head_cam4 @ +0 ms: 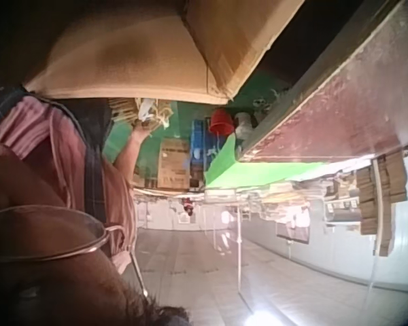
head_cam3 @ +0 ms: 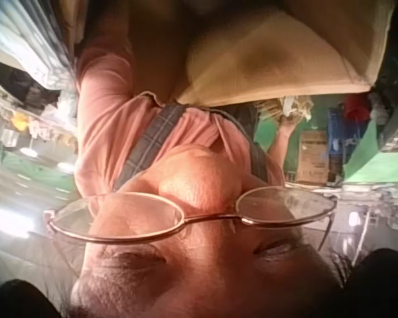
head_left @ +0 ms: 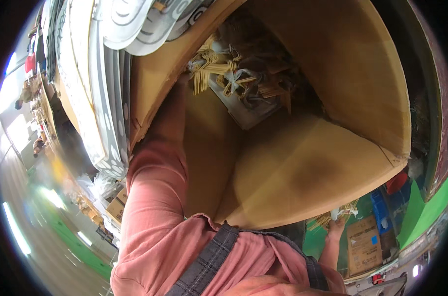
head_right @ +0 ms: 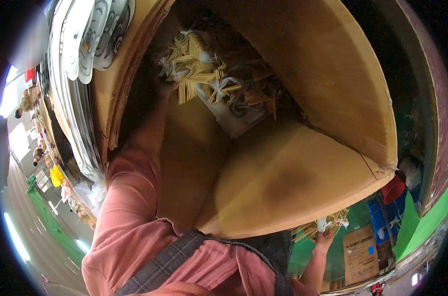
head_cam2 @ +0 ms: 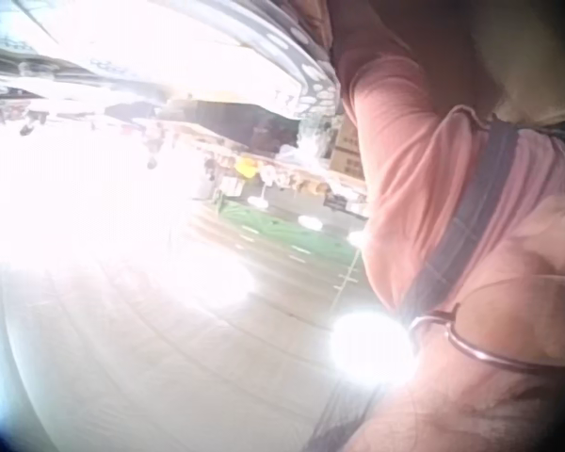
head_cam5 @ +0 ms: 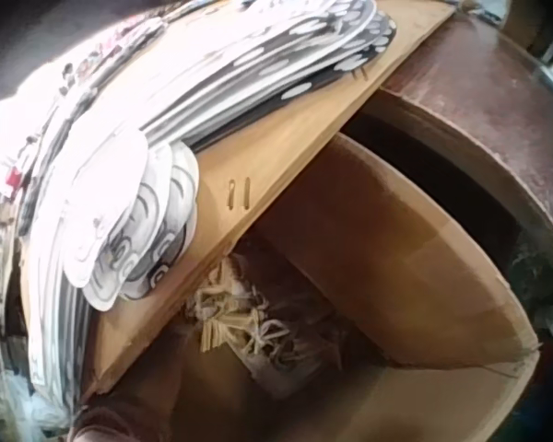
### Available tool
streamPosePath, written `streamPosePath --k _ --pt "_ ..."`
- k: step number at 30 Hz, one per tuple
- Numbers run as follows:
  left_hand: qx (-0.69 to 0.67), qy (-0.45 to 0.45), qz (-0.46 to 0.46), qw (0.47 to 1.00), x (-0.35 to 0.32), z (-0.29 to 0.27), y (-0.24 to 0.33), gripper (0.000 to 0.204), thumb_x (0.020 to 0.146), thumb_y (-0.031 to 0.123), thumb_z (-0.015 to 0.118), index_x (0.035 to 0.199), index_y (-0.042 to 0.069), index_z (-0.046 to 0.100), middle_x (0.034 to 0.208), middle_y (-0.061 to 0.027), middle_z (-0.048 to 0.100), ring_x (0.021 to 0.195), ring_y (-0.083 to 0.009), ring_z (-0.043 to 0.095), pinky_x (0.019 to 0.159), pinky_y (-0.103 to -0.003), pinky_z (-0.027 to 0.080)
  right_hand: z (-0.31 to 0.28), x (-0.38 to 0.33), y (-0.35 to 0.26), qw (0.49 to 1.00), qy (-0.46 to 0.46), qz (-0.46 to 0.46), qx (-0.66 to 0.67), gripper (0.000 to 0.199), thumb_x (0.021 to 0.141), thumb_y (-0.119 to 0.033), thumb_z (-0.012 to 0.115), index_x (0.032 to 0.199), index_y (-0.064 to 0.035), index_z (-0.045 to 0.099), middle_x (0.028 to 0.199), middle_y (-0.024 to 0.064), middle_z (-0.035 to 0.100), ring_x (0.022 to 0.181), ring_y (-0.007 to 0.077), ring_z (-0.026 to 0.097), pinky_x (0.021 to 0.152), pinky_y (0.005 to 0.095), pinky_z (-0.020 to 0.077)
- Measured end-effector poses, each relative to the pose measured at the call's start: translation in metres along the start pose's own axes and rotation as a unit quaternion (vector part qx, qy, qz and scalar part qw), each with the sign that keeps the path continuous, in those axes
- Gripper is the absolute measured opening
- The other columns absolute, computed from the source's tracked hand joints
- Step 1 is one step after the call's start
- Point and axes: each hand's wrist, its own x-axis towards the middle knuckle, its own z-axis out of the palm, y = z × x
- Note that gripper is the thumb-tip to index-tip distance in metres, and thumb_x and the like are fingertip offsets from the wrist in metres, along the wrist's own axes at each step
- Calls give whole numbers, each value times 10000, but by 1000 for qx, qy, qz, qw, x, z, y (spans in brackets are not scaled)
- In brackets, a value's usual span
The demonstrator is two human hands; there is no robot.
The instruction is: The person puts bundles of wooden stick frames into a cardboard box, spreads butterfly-patterned paper onto a mat, coats a wooden stick frame with glue, and presses it onto the paper to assemble a butterfly kite.
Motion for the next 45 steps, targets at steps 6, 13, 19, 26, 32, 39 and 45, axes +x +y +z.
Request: streamPosePath --k 6,13,19,26,32,39,45 --pt "-15 -73 -163 984 13 12 -23 734 741 -7 612 1368 78 240 1318 -144 394 1096 -291 469 919 -355 407 31 -4 -17 998 -5 -27 52 361 713 120 493 1022 -54 423 856 55 567 700 134 553 504 250 455" --pt "279 119 312 901 -36 76 -155 600 818 93 599 1343 91 309 1315 -137 414 1176 -283 422 971 -368 359 15 -25 -37 998 -9 -62 5 470 740 109 512 1184 -26 436 983 58 578 879 119 548 777 249 425" --pt "264 7 273 925 -110 91 -179 472 782 188 648 1216 90 488 1072 -123 587 986 -235 553 858 -346 440 -24 -55 -67 973 -28 -207 95 459 804 33 539 1244 -33 424 1146 74 550 1022 161 536 854 267 434" --pt "414 -22 444 795 -277 48 -179 359 840 206 575 1180 113 508 1024 -129 593 968 -282 552 829 -377 429 -91 -134 -145 957 -74 -225 167 456 875 -203 494 1280 -9 412 1125 47 553 980 130 543 841 294 434" --pt "435 206 704 521 -252 -3 -201 244 795 235 594 1010 121 591 838 -71 606 762 -244 587 730 -409 451 -53 -172 -236 907 -235 -348 12 480 854 -175 527 1278 13 404 1130 67 553 981 137 545 843 297 434" --pt "312 226 722 574 -236 9 -214 93 778 81 577 870 79 591 706 -93 605 641 -273 579 593 -374 444 146 -168 -353 838 -378 -345 -191 498 747 -15 595 1222 18 447 1053 79 588 929 131 566 804 248 442" --pt "232 232 753 571 -233 16 -225 193 716 26 599 889 91 542 703 -73 592 639 -260 582 575 -365 453 300 -82 -348 746 -367 -281 -479 555 685 -74 607 1217 -8 465 973 98 601 708 137 578 497 261 493"
